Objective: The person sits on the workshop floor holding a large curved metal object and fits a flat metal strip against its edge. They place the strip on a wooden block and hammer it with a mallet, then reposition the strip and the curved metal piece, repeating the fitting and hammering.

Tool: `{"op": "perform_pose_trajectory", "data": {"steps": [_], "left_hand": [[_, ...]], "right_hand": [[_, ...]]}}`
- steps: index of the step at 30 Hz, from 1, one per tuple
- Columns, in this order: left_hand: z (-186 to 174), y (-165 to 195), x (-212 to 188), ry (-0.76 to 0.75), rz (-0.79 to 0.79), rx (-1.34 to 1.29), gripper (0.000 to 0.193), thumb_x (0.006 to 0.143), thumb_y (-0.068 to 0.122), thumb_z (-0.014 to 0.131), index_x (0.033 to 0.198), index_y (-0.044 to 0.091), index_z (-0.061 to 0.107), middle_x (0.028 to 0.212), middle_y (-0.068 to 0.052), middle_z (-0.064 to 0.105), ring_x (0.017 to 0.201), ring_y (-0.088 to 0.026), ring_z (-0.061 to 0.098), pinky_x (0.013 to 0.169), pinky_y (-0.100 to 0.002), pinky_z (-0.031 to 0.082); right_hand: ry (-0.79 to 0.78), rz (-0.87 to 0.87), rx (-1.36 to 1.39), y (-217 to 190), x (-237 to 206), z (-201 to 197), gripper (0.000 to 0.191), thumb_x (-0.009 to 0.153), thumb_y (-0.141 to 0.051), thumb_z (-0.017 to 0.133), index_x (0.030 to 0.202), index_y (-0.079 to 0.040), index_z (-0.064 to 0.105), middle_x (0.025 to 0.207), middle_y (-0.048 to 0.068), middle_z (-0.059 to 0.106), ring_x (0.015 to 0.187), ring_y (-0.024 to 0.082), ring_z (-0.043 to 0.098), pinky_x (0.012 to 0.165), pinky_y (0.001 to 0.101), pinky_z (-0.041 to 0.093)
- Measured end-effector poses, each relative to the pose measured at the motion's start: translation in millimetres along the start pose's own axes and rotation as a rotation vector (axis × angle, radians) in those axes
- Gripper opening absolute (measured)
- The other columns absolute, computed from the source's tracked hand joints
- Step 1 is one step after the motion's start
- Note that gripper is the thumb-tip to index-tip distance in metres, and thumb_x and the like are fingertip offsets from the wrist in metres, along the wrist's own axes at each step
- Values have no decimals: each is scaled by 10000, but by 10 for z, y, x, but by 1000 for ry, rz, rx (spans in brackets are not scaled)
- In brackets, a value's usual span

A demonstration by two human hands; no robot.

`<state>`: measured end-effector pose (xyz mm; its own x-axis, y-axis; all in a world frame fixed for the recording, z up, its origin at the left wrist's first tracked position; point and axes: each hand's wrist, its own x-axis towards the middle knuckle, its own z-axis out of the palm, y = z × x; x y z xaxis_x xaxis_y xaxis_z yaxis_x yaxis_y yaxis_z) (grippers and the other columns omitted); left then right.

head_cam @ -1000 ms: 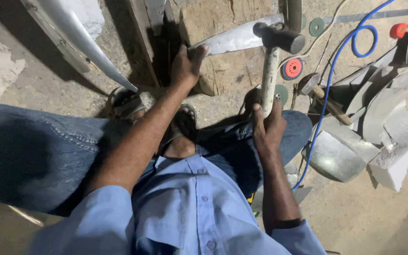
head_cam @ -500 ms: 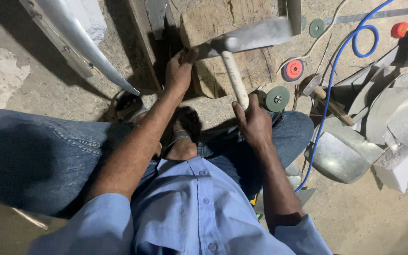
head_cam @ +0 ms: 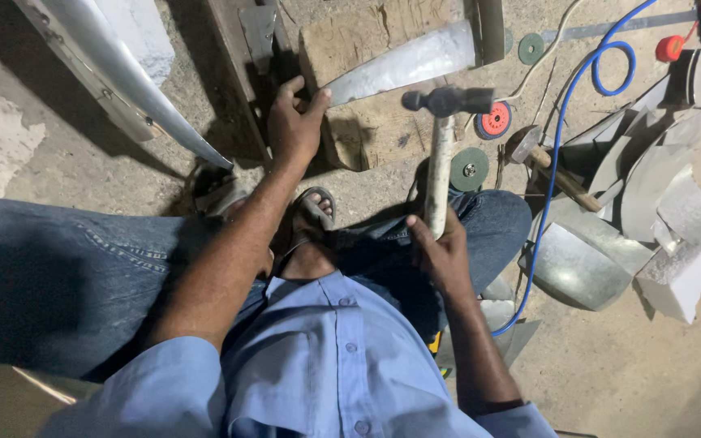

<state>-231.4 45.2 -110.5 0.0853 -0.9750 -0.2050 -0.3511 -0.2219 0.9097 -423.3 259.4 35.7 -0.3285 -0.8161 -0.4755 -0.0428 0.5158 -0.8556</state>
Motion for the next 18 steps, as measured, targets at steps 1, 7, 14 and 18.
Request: {"op": "perform_pose_trajectory", "data": {"steps": [1,7,14,18], "left_hand": [[-8,23,9,-37,-24,-10,616,939,414,758,1359,-8,601,1050,-182,740,930,-250,718,806,-386,575],[-12,202,-27,-158,-127,-226,609,940,303,711,1431,25,482,1049,-87,653,795,-131,685,580,-275,590],[-304,504,-425,-362,-522,-384,296,1057,275,546,1197,42,662,820,-63,562,628,-151,522,530,-308,480],[-502,551,-866,-415,-812,-721,206,1072,236,532,1104,68,648,813,-2,548,688,-130,530,672,-354,573]], "right_hand": [[-21,76,34,35,-46,21,295,946,-217,733,1156,-74,583,697,-25,573,509,72,516,409,236,431],[-115,333,138,181,-67,74,469,910,-263,735,1291,-57,558,761,36,604,507,129,530,414,275,443],[187,-494,-590,-45,-87,-18,505,1032,-237,654,1484,-45,537,1392,187,593,1307,250,576,1102,379,500],[-132,-177,222,-207,102,207,516,1061,-263,588,1499,-10,489,1393,152,638,1302,261,625,1107,407,515]]}}
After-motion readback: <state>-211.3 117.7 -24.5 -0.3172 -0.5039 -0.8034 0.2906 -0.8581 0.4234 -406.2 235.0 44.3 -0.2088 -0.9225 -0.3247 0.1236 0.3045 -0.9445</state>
